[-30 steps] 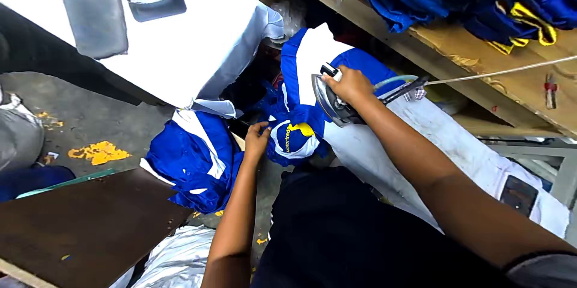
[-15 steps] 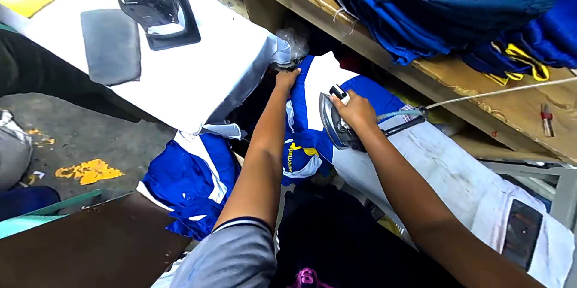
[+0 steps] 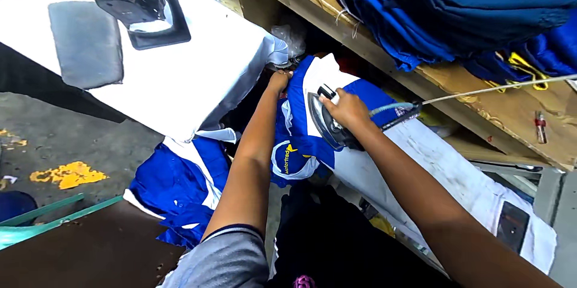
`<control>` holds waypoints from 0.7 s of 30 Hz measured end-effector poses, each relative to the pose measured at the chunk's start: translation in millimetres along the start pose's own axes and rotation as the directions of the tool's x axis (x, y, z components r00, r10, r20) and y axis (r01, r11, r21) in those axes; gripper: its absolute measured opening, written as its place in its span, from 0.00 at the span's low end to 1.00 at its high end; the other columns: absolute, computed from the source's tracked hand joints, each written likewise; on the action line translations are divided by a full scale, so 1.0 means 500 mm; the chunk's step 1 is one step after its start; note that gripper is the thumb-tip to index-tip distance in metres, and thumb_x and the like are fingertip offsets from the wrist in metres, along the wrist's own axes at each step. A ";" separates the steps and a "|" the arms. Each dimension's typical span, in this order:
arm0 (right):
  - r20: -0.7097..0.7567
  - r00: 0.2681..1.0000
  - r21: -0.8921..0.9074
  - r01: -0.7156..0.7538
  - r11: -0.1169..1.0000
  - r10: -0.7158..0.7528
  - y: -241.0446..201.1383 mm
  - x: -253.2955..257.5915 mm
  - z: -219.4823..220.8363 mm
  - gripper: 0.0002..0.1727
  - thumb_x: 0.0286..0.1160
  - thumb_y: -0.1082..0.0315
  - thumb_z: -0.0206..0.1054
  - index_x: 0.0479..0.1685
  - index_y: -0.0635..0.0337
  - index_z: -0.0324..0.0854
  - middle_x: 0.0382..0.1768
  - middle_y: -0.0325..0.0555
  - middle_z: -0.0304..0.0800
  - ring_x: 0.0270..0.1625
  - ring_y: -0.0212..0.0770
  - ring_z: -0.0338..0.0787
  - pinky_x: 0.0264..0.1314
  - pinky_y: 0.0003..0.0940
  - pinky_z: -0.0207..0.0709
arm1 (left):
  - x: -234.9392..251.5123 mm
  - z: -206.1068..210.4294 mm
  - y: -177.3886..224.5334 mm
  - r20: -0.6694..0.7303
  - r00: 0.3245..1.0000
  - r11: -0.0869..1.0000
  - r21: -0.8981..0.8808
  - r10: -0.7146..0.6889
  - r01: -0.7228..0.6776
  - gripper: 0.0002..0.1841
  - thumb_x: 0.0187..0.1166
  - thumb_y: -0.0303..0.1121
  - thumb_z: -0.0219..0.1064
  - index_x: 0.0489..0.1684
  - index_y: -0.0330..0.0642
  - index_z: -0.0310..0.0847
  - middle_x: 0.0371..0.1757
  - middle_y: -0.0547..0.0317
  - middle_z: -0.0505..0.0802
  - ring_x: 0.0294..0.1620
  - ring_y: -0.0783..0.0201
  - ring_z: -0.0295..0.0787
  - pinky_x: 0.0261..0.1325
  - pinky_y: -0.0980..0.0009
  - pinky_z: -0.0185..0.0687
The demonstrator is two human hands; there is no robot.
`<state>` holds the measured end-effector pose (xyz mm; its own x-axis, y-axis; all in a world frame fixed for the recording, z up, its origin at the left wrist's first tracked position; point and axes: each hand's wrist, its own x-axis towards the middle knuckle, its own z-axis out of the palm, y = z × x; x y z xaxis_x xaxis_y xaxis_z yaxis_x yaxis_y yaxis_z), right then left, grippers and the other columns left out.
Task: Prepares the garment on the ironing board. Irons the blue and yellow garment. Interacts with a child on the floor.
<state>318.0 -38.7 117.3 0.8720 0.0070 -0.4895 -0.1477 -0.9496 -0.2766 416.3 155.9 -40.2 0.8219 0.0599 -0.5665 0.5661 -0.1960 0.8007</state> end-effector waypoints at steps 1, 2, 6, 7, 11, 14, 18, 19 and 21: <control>-0.007 1.000 -0.004 -0.002 1.000 0.002 0.010 -0.011 0.006 0.38 0.85 0.34 0.57 0.78 0.58 0.76 0.53 0.67 0.91 0.59 0.69 0.91 0.58 0.70 0.79 | -0.002 0.000 0.001 0.006 1.000 1.000 -0.017 -0.001 0.001 0.22 0.92 0.42 0.56 0.68 0.30 0.76 0.63 0.37 0.85 0.60 0.50 0.83 0.65 0.50 0.78; -0.012 1.000 -0.008 -0.009 1.000 0.009 0.012 -0.014 0.009 0.38 0.85 0.34 0.57 0.77 0.58 0.77 0.52 0.66 0.92 0.58 0.68 0.91 0.58 0.69 0.79 | -0.001 -0.001 0.000 0.011 1.000 1.000 -0.026 -0.002 0.003 0.22 0.92 0.42 0.56 0.69 0.30 0.76 0.64 0.37 0.85 0.62 0.49 0.83 0.66 0.49 0.78; -0.045 0.999 0.014 -0.022 1.000 0.023 -0.032 0.024 0.000 0.38 0.86 0.35 0.57 0.79 0.58 0.76 0.55 0.65 0.91 0.61 0.66 0.90 0.61 0.68 0.79 | 0.004 -0.002 0.002 0.013 1.000 0.999 -0.038 -0.024 0.024 0.22 0.91 0.42 0.57 0.70 0.32 0.75 0.63 0.39 0.85 0.59 0.51 0.83 0.62 0.50 0.79; -0.048 0.999 0.025 -0.024 0.999 0.025 -0.046 0.035 -0.003 0.38 0.86 0.35 0.56 0.80 0.57 0.75 0.57 0.64 0.91 0.63 0.65 0.90 0.62 0.68 0.79 | 0.003 -0.003 0.004 0.009 0.999 0.999 -0.038 -0.032 0.032 0.22 0.91 0.43 0.57 0.70 0.32 0.75 0.64 0.39 0.85 0.61 0.51 0.83 0.64 0.50 0.79; -0.003 1.000 -0.008 0.009 1.000 -0.009 -0.049 0.032 -0.006 0.40 0.86 0.33 0.54 0.82 0.57 0.72 0.58 0.65 0.91 0.64 0.66 0.90 0.63 0.68 0.79 | -0.001 -0.005 0.008 -0.013 0.999 0.999 -0.020 -0.040 0.040 0.22 0.91 0.41 0.58 0.71 0.30 0.75 0.69 0.36 0.83 0.68 0.48 0.81 0.71 0.48 0.75; 0.047 0.995 -0.096 0.097 0.991 -0.093 -0.008 -0.002 0.009 0.38 0.86 0.34 0.55 0.77 0.58 0.76 0.53 0.67 0.91 0.60 0.68 0.91 0.58 0.70 0.79 | -0.001 -0.010 0.009 -0.005 0.999 0.999 0.008 -0.041 0.041 0.23 0.90 0.41 0.59 0.71 0.30 0.76 0.69 0.36 0.84 0.68 0.48 0.81 0.71 0.48 0.75; 0.028 0.995 -0.100 0.097 0.990 -0.094 -0.008 -0.007 0.016 0.37 0.85 0.35 0.57 0.75 0.57 0.78 0.51 0.65 0.92 0.58 0.67 0.91 0.57 0.69 0.80 | -0.004 -0.012 0.012 0.028 0.996 0.996 -0.025 -0.081 0.082 0.23 0.91 0.41 0.58 0.74 0.32 0.73 0.66 0.39 0.84 0.60 0.51 0.83 0.63 0.52 0.79; 0.016 0.996 -0.077 0.085 0.993 -0.084 -0.021 0.003 0.011 0.37 0.85 0.35 0.57 0.76 0.57 0.78 0.52 0.65 0.92 0.59 0.67 0.91 0.58 0.69 0.80 | -0.003 -0.011 0.015 0.033 0.995 0.995 -0.044 -0.090 0.092 0.23 0.91 0.42 0.57 0.75 0.34 0.72 0.67 0.40 0.84 0.60 0.52 0.83 0.62 0.53 0.81; -0.007 0.998 -0.042 0.065 0.997 -0.066 -0.049 0.026 0.002 0.37 0.86 0.34 0.56 0.77 0.57 0.77 0.55 0.64 0.92 0.61 0.66 0.91 0.60 0.68 0.80 | 0.002 -0.010 0.016 0.035 0.994 0.991 -0.088 -0.099 0.102 0.24 0.91 0.43 0.58 0.76 0.36 0.72 0.67 0.41 0.84 0.59 0.53 0.84 0.61 0.55 0.82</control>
<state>332.6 -15.1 116.7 0.8831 0.0669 -0.4644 -0.0706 -0.9595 -0.2726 422.1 159.2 -33.4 0.7591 0.0446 -0.6494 0.6501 -0.1019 0.7530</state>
